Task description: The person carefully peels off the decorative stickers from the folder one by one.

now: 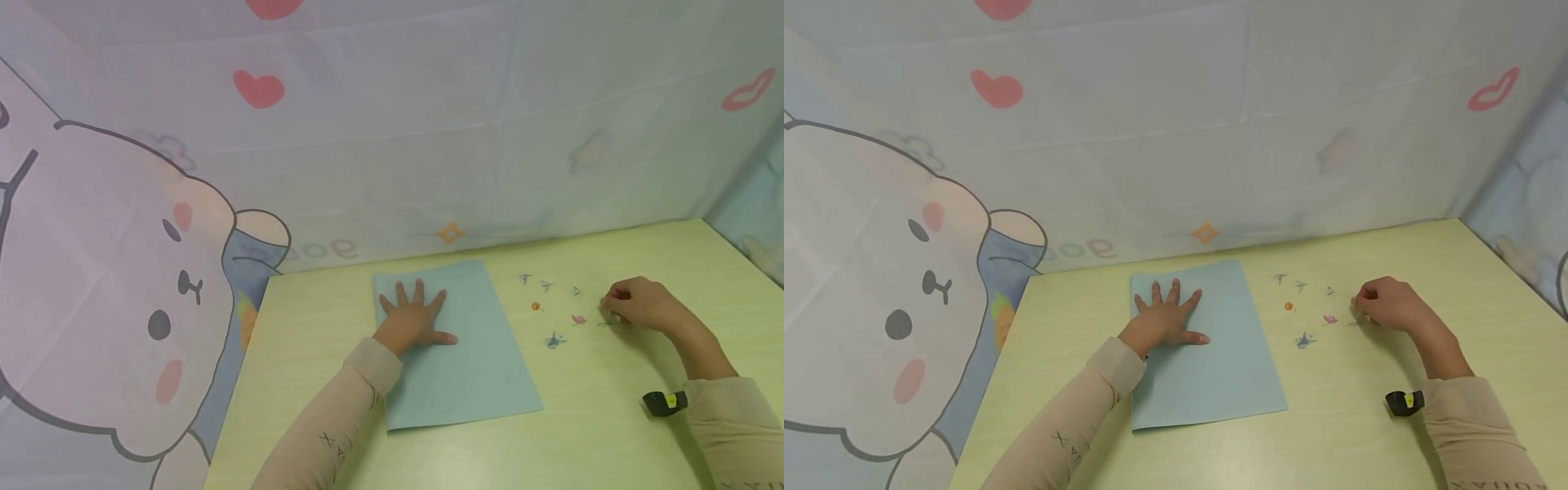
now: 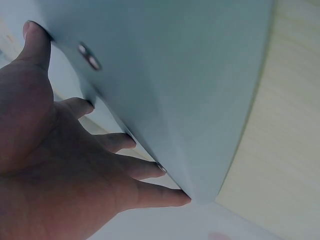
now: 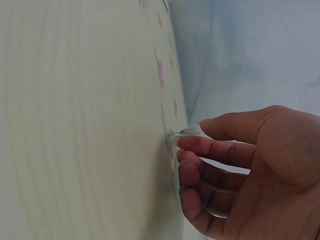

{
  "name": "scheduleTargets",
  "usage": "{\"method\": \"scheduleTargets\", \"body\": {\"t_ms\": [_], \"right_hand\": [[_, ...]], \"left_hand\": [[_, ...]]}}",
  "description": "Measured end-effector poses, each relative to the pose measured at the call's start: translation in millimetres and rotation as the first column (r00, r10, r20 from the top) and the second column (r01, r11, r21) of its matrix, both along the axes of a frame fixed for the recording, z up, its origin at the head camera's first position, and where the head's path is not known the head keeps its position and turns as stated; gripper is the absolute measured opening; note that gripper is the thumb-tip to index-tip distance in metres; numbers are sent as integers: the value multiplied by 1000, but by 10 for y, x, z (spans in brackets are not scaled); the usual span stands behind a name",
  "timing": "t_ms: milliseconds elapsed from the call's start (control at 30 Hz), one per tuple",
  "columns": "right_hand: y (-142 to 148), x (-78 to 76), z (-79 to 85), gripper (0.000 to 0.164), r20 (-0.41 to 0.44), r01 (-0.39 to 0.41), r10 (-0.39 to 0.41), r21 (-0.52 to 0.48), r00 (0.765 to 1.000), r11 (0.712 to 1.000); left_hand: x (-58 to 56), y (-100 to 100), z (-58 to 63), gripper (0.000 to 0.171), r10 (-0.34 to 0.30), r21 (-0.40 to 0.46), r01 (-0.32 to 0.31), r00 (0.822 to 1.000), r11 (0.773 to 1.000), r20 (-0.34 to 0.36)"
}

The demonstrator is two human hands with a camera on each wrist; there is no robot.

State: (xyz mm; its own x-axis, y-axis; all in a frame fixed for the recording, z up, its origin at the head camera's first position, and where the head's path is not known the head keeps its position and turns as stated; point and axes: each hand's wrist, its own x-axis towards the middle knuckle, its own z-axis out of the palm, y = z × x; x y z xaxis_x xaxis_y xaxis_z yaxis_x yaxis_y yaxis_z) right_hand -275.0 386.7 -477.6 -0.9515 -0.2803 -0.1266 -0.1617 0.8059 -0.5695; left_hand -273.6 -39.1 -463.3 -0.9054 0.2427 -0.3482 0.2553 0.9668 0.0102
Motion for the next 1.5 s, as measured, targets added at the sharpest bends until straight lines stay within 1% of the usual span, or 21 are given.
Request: {"method": "scheduleTargets", "body": {"t_ms": [133, 300, 400, 533, 733, 833, 867, 1100, 1133, 1200, 1300, 1333, 1367, 1400, 1500], "right_hand": [[30, -8, 24, 27, -34, 5, -5, 21, 999, 1000], [61, -10, 43, 19, -58, 20, -18, 23, 998, 1000], [72, -2, 60, 14, -34, 4, -3, 13, 999, 1000], [56, 16, 92, 14, -19, -17, 17, 2, 1000, 1000], [-1, 33, 128, 17, -95, -14, 14, 4, 995, 1000], [-16, 40, 135, 21, -107, -9, 9, 0, 994, 1000], [-19, 39, 135, 21, -110, -8, 8, 1, 994, 1000], [-39, 53, 164, 23, -122, 1, -2, -9, 992, 1000], [-43, 55, 167, 23, -128, 6, -7, -8, 992, 1000], [-61, 56, 169, 23, -140, 7, -10, -20, 990, 1000], [-110, 52, 169, 23, -149, 8, -15, -44, 989, 999], [-133, 52, 172, 23, -156, 10, -17, -48, 988, 999], [-151, 52, 176, 24, -161, 5, -14, -58, 987, 998], [-172, 55, 186, 24, -170, 7, -16, -58, 985, 998], [-234, 79, 235, 23, -219, 16, -28, -56, 975, 998]], "left_hand": [[1, 4, 6, 105, 0, 1, 0, 1000, 1000, 3], [3, 8, 16, 105, 2, 1, -2, 1000, 1000, 9], [-2, 11, 15, 105, 5, -2, -5, 1000, 1000, 12], [-13, 12, 2, 105, 8, -7, -8, 1000, 1000, 11], [-23, 12, -5, 105, 7, -13, -7, 1000, 1000, 8], [-28, 16, -4, 105, 12, -16, -12, 1000, 1000, 14], [-34, 18, -12, 105, 15, -19, -15, 1000, 1000, 16], [-151, 10, -192, 109, 17, -12, -17, 1000, 1000, 14], [-155, 14, -193, 109, 17, -14, -17, 1000, 1000, 13], [-143, 11, -167, 108, 17, -4, -17, 1000, 1000, 13], [-97, 3, -91, 105, 16, 3, -16, 1000, 1000, 12], [-66, 2, -43, 104, 16, 4, -16, 1000, 1000, 12], [-52, -7, -29, 104, 13, 12, -13, 1000, 1000, 8], [-35, -11, -3, 103, 10, 12, -10, 1000, 1000, 4], [-15, -30, 27, 101, -6, 33, 7, 1000, 999, -20]]}}
